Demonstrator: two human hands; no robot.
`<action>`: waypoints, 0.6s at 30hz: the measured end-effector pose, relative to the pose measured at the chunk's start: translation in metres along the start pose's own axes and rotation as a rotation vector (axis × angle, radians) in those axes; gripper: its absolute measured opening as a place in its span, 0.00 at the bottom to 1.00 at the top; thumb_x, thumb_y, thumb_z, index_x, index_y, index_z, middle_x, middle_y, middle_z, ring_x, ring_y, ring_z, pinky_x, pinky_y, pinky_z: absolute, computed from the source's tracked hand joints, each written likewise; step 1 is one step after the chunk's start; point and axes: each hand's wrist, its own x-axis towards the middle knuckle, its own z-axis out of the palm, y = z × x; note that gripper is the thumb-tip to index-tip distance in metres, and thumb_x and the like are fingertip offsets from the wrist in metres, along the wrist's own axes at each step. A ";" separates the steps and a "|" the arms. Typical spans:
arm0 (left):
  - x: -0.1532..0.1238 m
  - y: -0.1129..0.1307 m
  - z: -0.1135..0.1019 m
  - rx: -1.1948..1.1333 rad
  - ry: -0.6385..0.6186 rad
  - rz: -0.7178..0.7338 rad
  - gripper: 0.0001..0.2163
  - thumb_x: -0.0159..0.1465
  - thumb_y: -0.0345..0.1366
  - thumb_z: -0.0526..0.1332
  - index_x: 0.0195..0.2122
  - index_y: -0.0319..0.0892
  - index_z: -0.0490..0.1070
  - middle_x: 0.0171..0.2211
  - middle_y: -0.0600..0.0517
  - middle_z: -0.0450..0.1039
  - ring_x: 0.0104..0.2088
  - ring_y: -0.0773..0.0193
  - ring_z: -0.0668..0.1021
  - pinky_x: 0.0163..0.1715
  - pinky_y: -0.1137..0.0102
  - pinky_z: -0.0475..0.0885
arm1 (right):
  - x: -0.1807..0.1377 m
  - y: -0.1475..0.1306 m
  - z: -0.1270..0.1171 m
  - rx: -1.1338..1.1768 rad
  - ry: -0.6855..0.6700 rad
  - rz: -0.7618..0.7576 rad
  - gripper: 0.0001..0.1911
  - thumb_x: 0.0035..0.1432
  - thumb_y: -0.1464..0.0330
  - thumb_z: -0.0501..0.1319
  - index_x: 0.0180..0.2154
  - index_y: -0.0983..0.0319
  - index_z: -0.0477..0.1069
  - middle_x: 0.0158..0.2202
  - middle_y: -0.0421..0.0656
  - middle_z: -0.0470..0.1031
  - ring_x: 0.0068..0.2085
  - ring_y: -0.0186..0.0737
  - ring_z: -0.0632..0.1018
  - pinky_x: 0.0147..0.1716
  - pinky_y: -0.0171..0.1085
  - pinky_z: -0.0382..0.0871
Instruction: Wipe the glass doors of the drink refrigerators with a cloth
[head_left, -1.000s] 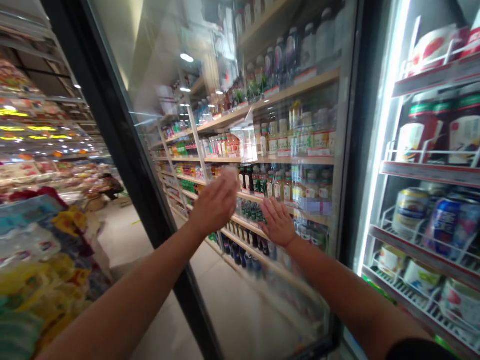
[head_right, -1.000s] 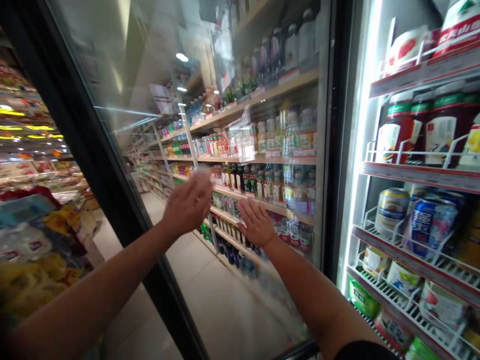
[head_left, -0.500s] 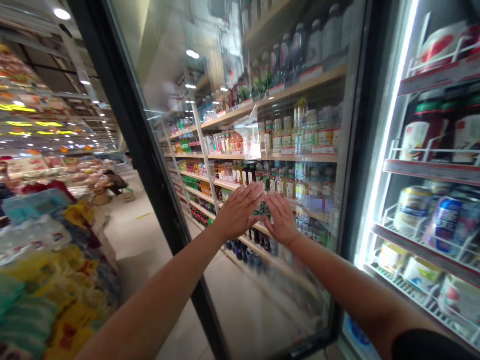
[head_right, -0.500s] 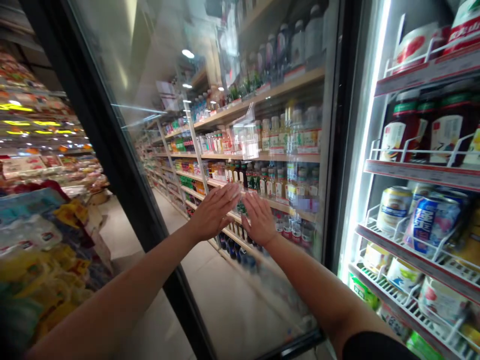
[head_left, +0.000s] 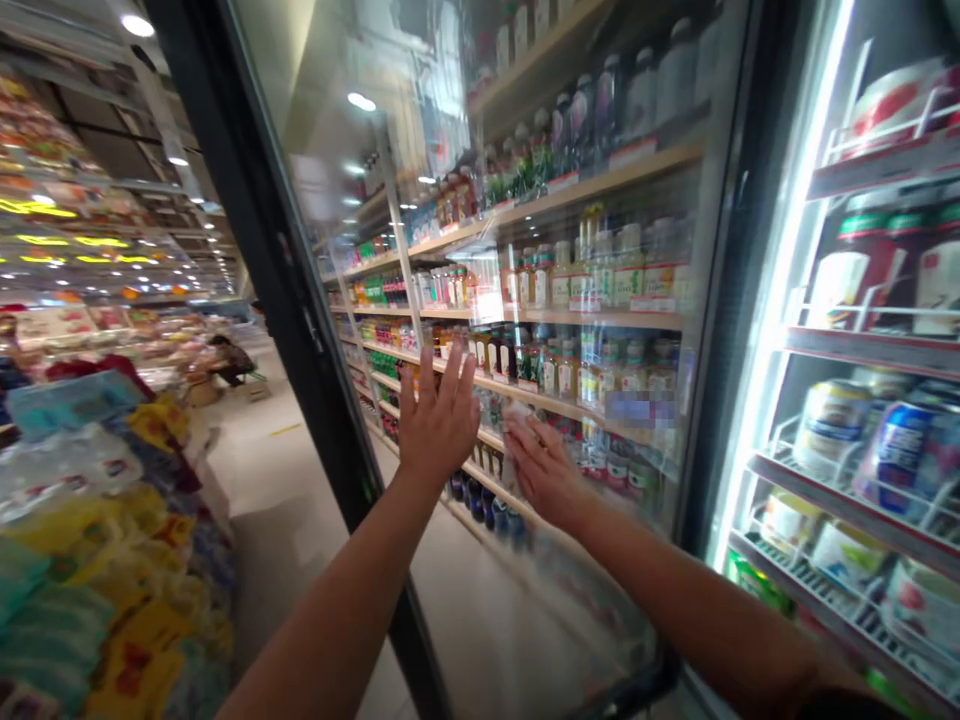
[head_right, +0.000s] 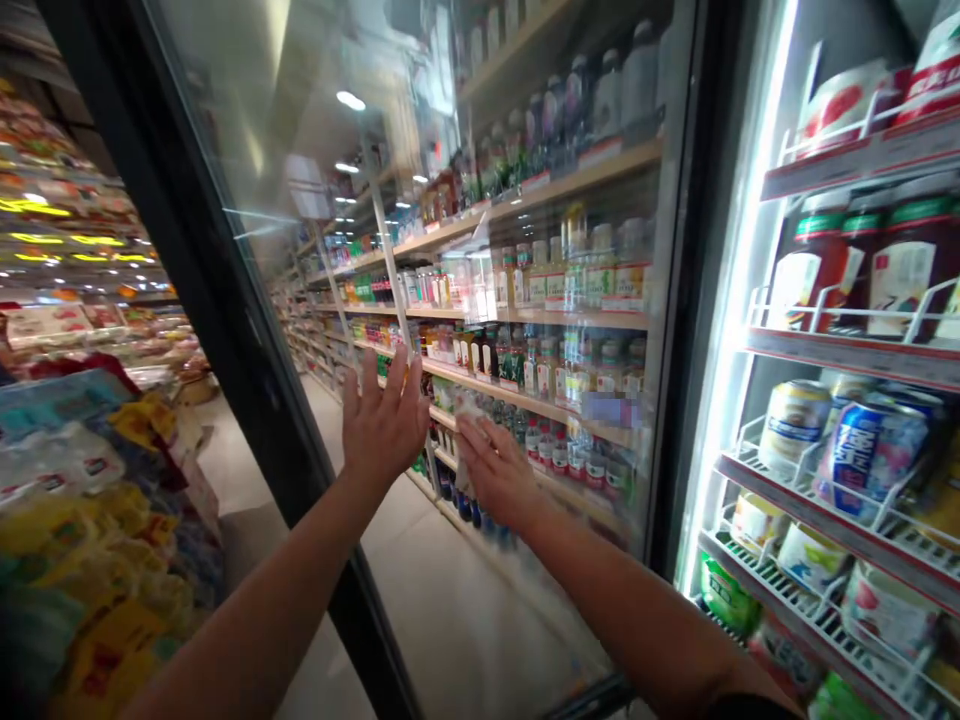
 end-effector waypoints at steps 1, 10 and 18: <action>0.000 0.003 0.001 0.007 -0.014 -0.001 0.32 0.69 0.35 0.54 0.72 0.46 0.43 0.70 0.45 0.49 0.71 0.46 0.42 0.68 0.39 0.45 | 0.001 0.009 -0.005 0.014 0.007 -0.017 0.32 0.66 0.74 0.53 0.69 0.60 0.53 0.62 0.45 0.70 0.67 0.47 0.63 0.65 0.51 0.63; 0.001 0.009 0.005 -0.043 0.014 -0.053 0.31 0.69 0.35 0.53 0.72 0.46 0.42 0.70 0.47 0.47 0.71 0.47 0.43 0.68 0.38 0.42 | 0.028 0.041 -0.008 0.015 0.234 0.167 0.33 0.65 0.78 0.50 0.70 0.59 0.50 0.59 0.52 0.67 0.64 0.49 0.65 0.63 0.49 0.64; -0.047 0.025 0.018 0.025 -0.007 0.071 0.32 0.68 0.36 0.56 0.71 0.44 0.46 0.67 0.45 0.56 0.70 0.51 0.50 0.71 0.46 0.38 | 0.068 0.043 -0.007 -0.027 0.177 0.091 0.38 0.65 0.79 0.48 0.72 0.55 0.39 0.69 0.46 0.58 0.69 0.45 0.58 0.67 0.50 0.59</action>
